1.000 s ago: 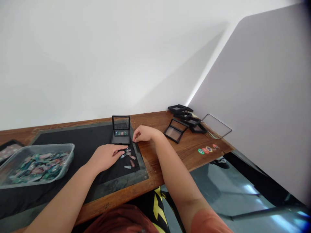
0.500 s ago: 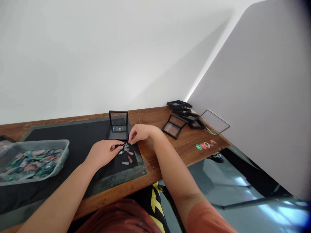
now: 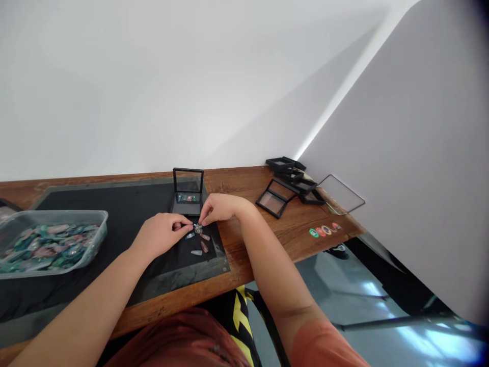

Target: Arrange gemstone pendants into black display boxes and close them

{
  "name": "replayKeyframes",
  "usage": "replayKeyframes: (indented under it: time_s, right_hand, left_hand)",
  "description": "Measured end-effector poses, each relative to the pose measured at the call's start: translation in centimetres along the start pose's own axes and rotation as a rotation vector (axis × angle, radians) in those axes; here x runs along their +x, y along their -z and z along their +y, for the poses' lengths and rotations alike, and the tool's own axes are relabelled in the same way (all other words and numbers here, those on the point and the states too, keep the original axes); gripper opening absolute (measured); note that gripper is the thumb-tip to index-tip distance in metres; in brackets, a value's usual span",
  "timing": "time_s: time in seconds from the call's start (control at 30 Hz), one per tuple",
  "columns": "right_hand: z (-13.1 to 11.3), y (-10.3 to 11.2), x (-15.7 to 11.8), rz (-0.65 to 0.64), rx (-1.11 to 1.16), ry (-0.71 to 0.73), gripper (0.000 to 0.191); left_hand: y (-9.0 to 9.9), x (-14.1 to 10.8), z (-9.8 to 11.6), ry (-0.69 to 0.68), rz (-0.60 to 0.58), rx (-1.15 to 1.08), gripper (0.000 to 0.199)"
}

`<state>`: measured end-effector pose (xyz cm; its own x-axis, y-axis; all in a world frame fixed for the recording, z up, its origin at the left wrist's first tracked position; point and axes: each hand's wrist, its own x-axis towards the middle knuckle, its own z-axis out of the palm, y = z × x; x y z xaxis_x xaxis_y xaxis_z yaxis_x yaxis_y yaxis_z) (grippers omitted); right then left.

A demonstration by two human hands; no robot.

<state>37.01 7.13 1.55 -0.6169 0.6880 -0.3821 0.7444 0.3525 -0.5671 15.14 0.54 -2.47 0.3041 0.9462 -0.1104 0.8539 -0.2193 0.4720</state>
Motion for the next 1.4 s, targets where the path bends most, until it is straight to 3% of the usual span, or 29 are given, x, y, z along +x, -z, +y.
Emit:
replayKeyframes:
  time_s: [0.37, 0.57, 0.77, 1.1, 1.4]
  right_hand:
    - [-0.5, -0.4, 0.2, -0.033, 0.032, 0.015, 0.027]
    - [-1.1, -0.5, 0.2, -0.055, -0.023, 0.097, 0.03]
    - [-0.8, -0.6, 0.2, 0.02, -0.016, 0.11, 0.022]
    - [-1.0, -0.7, 0.3, -0.056, -0.048, 0.141, 0.024]
    - [-1.5, -0.6, 0.2, -0.047, 0.023, 0.165, 0.018]
  left_hand:
    - [0.7, -0.2, -0.8, -0.038, -0.083, -0.02, 0.044]
    - [0.9, -0.2, -1.8, -0.065, -0.14, -0.064, 0.05]
    - [0.8, 0.1, -2.6, 0.002, -0.11, -0.084, 0.056]
    - [0.7, -0.2, -1.8, 0.024, -0.088, -0.028, 0.052]
    - [0.4, -0.3, -1.5, 0.005, -0.048, -0.004, 0.043]
